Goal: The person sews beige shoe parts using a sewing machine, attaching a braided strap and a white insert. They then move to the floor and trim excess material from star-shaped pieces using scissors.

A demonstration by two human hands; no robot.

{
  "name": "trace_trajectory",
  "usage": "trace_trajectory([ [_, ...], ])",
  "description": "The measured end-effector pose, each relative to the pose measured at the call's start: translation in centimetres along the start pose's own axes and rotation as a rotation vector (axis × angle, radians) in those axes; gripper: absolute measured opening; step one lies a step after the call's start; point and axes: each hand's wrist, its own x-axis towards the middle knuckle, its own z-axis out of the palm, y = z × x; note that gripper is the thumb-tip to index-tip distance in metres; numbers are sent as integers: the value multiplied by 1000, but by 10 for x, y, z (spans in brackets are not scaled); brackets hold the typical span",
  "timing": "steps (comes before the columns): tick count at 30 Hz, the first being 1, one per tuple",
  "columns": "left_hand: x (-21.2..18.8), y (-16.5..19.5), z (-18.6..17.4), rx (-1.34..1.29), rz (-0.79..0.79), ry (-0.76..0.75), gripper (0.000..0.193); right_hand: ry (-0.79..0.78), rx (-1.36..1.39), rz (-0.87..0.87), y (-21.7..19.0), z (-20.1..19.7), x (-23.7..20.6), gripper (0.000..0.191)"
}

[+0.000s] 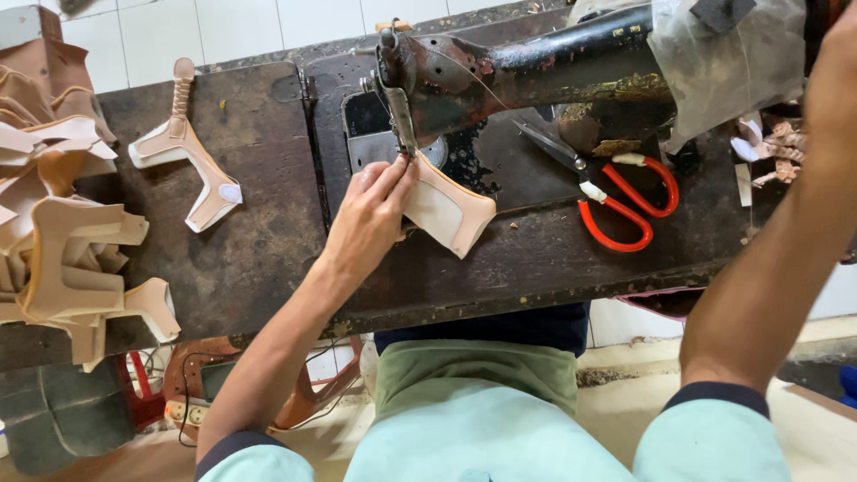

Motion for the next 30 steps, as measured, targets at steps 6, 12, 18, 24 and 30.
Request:
trace_trajectory([
  [6,2,-4,-11,-78,11,-113,103,145,-29,-7,12,11,-16,45],
  [12,2,-3,-11,-79,5,-95,102,440,-20,-28,-9,19,-16,46],
  [18,-1,6,-3,-101,-49,-34,86,528,399,-249,-82,-19,-56,17],
  [24,-4,2,4,-96,-28,13,79,-525,192,-605,-209,32,-108,29],
  [30,-4,-8,0,-160,-12,-46,84,-849,1536,-272,-275,120,-31,39],
])
